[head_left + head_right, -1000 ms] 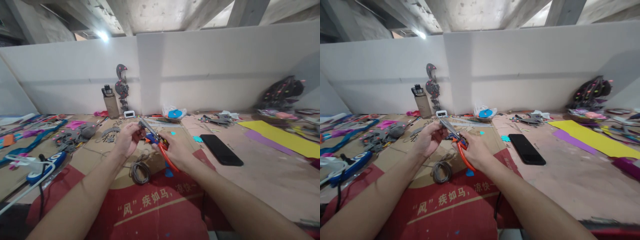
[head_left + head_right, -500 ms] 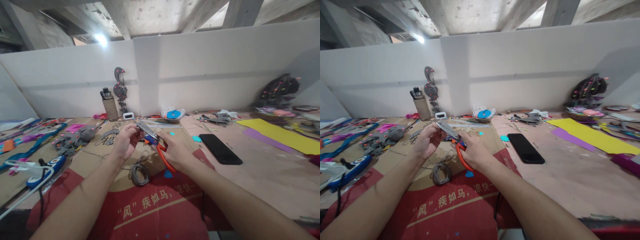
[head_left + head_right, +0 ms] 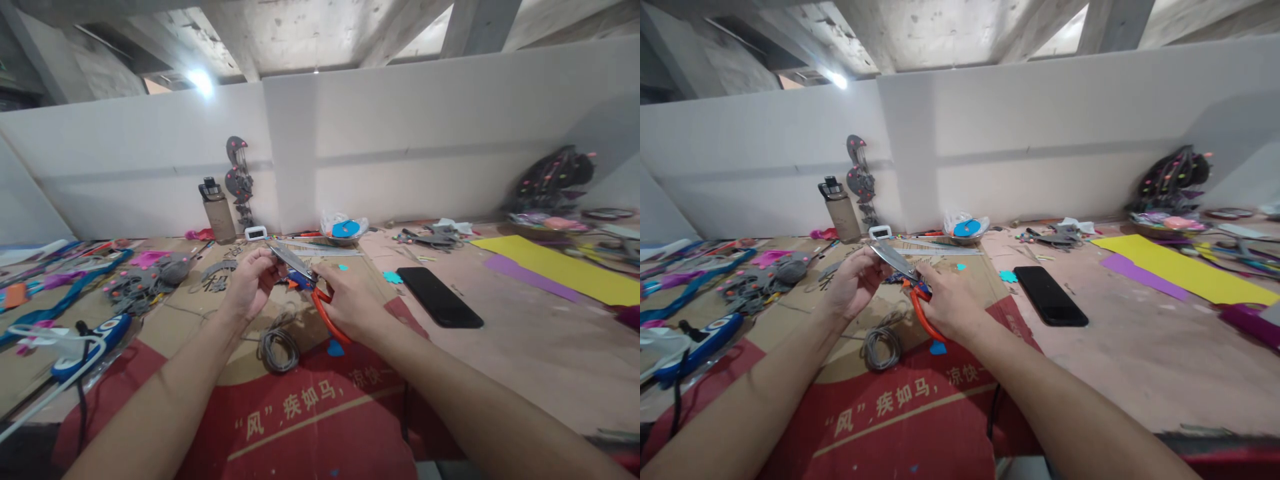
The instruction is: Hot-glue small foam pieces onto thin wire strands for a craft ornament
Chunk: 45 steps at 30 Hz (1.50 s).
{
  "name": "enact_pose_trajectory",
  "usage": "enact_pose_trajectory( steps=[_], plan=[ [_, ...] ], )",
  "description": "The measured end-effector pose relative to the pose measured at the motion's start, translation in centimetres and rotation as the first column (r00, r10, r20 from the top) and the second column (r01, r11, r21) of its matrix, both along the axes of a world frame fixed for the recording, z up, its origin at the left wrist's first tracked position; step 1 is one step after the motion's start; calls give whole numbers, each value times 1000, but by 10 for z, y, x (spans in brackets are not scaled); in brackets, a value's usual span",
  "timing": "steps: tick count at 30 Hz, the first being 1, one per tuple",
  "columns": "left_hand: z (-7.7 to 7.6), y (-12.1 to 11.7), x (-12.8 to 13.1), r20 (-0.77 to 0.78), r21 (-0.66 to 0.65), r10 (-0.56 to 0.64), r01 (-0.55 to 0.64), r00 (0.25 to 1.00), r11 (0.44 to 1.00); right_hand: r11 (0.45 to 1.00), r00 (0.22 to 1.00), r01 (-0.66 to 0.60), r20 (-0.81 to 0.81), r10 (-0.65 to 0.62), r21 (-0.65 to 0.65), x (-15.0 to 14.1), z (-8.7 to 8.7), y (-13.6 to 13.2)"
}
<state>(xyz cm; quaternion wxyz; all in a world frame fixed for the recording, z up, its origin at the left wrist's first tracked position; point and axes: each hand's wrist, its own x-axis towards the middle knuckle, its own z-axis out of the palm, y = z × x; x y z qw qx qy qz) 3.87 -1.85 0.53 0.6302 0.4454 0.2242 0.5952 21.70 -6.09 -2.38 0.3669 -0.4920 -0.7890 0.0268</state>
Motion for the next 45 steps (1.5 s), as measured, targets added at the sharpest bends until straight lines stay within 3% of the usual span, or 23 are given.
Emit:
enact_pose_trajectory(
  steps=[5,13,26,29,31,34,36,42,45],
  plan=[
    [-1,1,0,-8,-1,3,-3,1000,1000,1000,1000,-21,-2,21,-21,0,2,-1],
    [-3,1,-4,-157,82,126,-114,979,990,982,959,-130,-269,89,-137,-1,-1,6],
    [-1,0,-3,-146,70,95,-86,985,994,987,952,-100,-300,58,-126,1,-5,9],
    [-4,3,-5,-231,72,69,-54,971,996,968,878,-159,-477,49,-193,1,-5,14],
    [-7,7,-6,-295,55,42,-27,955,998,947,771,-227,-636,32,-227,1,-4,17],
    [-12,10,-4,-388,49,-2,23,922,999,927,590,-319,-807,32,-197,0,-2,18],
    [-15,10,-2,-458,69,-18,56,889,996,924,535,-348,-843,56,-159,-1,0,17],
    [-21,5,4,-645,117,-28,135,764,984,905,580,-376,-812,64,-198,-9,-6,18],
    [-20,6,5,-686,115,6,100,728,988,930,650,-283,-760,6,-235,-7,-12,26]
  ],
)
